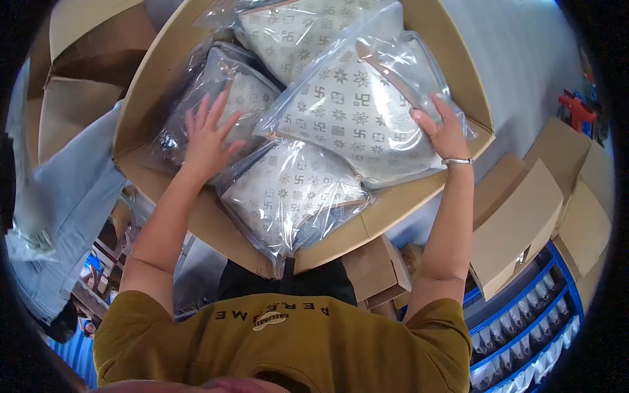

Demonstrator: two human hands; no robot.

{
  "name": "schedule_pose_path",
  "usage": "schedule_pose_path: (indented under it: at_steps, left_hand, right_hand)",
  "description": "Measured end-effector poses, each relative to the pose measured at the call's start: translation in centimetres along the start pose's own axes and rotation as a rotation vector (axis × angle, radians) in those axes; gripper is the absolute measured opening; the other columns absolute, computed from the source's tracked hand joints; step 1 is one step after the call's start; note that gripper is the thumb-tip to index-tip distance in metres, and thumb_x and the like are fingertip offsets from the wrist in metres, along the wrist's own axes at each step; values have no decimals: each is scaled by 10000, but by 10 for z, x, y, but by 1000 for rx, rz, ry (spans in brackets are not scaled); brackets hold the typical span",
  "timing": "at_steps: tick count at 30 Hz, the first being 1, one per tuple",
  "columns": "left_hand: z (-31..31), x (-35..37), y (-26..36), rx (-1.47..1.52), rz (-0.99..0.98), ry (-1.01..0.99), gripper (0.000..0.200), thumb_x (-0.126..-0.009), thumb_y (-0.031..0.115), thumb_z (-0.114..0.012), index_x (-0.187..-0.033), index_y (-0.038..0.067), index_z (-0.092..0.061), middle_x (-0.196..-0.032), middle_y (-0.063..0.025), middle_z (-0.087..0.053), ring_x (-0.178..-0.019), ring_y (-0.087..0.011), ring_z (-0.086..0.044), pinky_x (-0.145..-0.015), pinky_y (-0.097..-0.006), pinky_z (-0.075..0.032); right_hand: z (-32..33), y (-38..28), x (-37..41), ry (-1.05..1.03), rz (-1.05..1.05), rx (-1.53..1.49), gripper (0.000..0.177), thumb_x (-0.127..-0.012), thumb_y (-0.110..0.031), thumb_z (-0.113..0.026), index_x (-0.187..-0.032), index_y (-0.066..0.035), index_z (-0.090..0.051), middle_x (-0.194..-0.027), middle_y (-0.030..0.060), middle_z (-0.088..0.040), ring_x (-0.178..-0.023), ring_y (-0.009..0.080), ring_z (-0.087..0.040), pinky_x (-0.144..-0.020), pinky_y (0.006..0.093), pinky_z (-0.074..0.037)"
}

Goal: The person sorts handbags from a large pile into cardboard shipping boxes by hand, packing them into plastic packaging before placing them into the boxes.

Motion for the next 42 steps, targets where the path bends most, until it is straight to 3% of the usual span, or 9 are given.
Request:
schedule_pose_path:
  at_steps: [5, 12, 15, 19, 21, 28, 33, 37, 42]
  left_hand:
    - [-2, -77, 59, 818, -26, 25, 900, -576, 294, -797, -1303, 43, -329, -1344, -185, -326, -1231, -298, -340, -993, -344, -306]
    - [51, -68, 106, 1061, -33, 95, 786, -601, 228, -786, -1243, 17, -385, -1166, -131, -470, -1048, -237, -487, -916, -334, -380]
    - [80, -7, 95, 1057, -24, 329, 634, -686, 239, -712, -1206, 21, -421, -1058, -143, -504, -989, -271, -492, -889, -344, -393]
    - [22, 102, 35, 1611, 695, 373, 360, -841, 78, -530, -1180, 50, -411, -1017, -34, -537, -868, -121, -529, -820, -271, -419]
    - [-3, 136, 2, 1770, 788, 565, 314, -892, 104, -456, -1192, 31, -400, -1062, -48, -528, -925, -135, -519, -837, -280, -414]
    - [-76, 202, -63, 1502, 1184, 419, 426, -889, 172, -492, -1263, 37, -340, -1195, -85, -463, -1077, -204, -462, -915, -336, -376]
    - [38, 156, -17, 74, 401, 516, 696, -796, 302, -606, -1352, 84, -249, -1387, -134, -271, -1278, -312, -254, -1022, -459, -226]
    - [33, 108, -26, -297, 366, 0, 774, -748, 396, -624, -1376, 173, -230, -1444, -105, -151, -1331, -331, -107, -1024, -553, -125]
    - [19, 106, -64, -263, 388, 95, 767, -748, 435, -609, -1380, 231, -226, -1455, -62, -129, -1339, -314, -84, -1009, -591, -90]
  right_hand:
    - [-12, -18, 15, -4, -93, -280, 447, -812, -349, -590, -1107, -14, -575, -1041, 125, -603, -984, 176, -536, -879, 268, -380]
    - [32, -13, 76, 481, -120, -504, 263, -865, -181, -538, -1000, 27, -623, -955, 66, -632, -875, 123, -560, -815, 248, -410]
    - [57, -82, 99, 459, 232, -474, 204, -838, -88, -525, -963, 37, -626, -1027, 102, -610, -926, 184, -565, -837, 281, -411]
    - [4, -231, 88, 276, 800, -125, 203, -743, -140, -627, -942, -103, -651, -882, 115, -596, -1060, 313, -486, -980, 457, -300]
    - [-45, -281, 83, 13, 893, -29, 496, -802, -297, -576, -1252, -139, -441, -885, 172, -588, -1070, 392, -442, -1018, 511, -172]
    - [-185, -187, 84, -175, 378, 75, 878, -704, -395, -657, -1388, -158, -159, -928, 167, -590, -1144, 473, -320, -975, 587, -156]
    - [-207, -180, 75, -285, 343, 124, 914, -708, -410, -652, -1391, -137, -111, -1009, 167, -583, -1176, 482, -291, -966, 586, -173]
    - [-215, -201, 90, -272, 492, 81, 869, -712, -408, -645, -1381, -143, -158, -1078, 143, -567, -1170, 464, -311, -968, 563, -199]
    - [-149, -167, 101, 20, 386, -54, 765, -696, -320, -670, -1334, -129, -293, -1169, 158, -501, -1059, 401, -388, -952, 478, -272]
Point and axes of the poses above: each hand's wrist, its own x-axis away from the middle knuckle, its own z-axis out of the back of the hand, y = z × x, the point moved 5 cm from there along -x, towards the middle knuckle
